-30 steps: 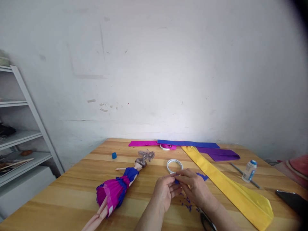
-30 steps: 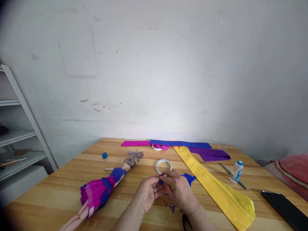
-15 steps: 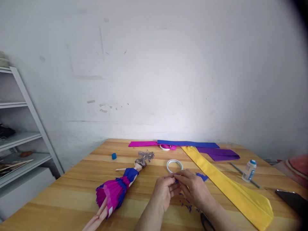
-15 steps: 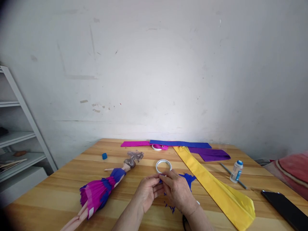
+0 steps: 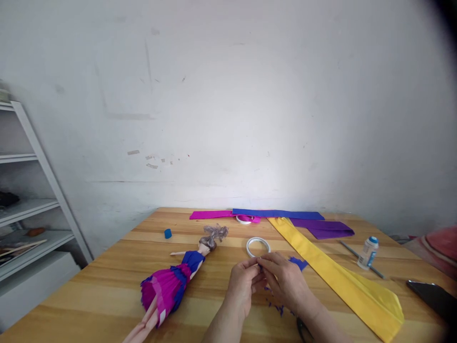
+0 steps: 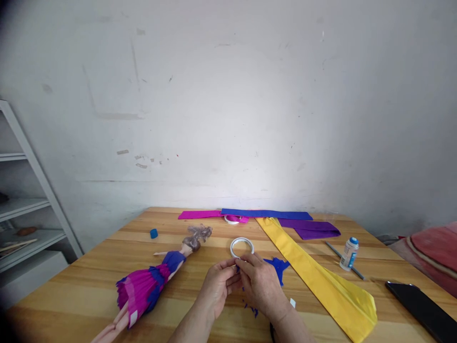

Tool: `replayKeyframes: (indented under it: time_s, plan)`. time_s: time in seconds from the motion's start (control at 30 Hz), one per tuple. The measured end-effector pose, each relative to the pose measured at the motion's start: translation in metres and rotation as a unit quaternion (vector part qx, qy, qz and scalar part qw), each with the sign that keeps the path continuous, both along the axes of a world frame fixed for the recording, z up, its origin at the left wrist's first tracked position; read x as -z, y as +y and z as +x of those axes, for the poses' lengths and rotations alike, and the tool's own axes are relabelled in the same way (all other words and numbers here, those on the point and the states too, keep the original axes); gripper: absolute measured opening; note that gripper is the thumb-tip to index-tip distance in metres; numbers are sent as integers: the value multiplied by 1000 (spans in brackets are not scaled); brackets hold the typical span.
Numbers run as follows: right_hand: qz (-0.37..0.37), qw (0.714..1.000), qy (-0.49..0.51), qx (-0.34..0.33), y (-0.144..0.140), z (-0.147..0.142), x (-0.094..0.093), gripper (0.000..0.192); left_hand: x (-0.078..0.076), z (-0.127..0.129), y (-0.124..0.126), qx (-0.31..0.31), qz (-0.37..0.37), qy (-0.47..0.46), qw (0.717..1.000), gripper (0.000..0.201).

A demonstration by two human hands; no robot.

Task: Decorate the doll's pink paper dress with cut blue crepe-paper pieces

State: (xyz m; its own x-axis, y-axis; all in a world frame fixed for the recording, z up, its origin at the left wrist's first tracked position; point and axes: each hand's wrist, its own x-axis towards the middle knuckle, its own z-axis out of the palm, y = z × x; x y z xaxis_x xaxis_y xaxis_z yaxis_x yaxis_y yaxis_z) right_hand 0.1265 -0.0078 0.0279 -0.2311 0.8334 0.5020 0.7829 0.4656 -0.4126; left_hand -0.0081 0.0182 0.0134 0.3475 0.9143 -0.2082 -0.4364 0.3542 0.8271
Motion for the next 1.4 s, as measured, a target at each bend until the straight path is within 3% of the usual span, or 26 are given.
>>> replayKeyframes:
  time_s: [0.1, 0.17, 0.3, 0.5, 0.73, 0.97, 1.27, 1.4]
  plan:
    - [-2, 993, 107, 59, 6, 8, 4, 32, -6, 2, -1, -40, 17, 69, 997, 40]
    - [-48, 977, 192, 82, 10, 14, 5, 31, -9, 4, -2, -51, 50, 113, 991, 41]
    - [-159, 948, 270, 64, 11, 14, 1, 34, -9, 5, -4, -42, 119, 175, 977, 36]
    - [-155, 948, 267, 78, 9, 4, 2, 22, -6, 5, -7, -30, 189, 191, 963, 26]
    - [-157, 945, 278, 78, 11, 7, 5, 27, -12, 4, -6, -13, 168, 205, 964, 23]
    - [-148, 953, 249, 92, 12, 7, 8, 28, -4, 4, -1, -44, 273, 276, 921, 19]
    - [-147, 957, 225, 109, 10, 5, 8, 29, -2, 3, -1, -63, 274, 322, 904, 18]
    - [-155, 953, 237, 105, 11, 6, 7, 27, 3, 2, 4, -63, 262, 308, 912, 14]
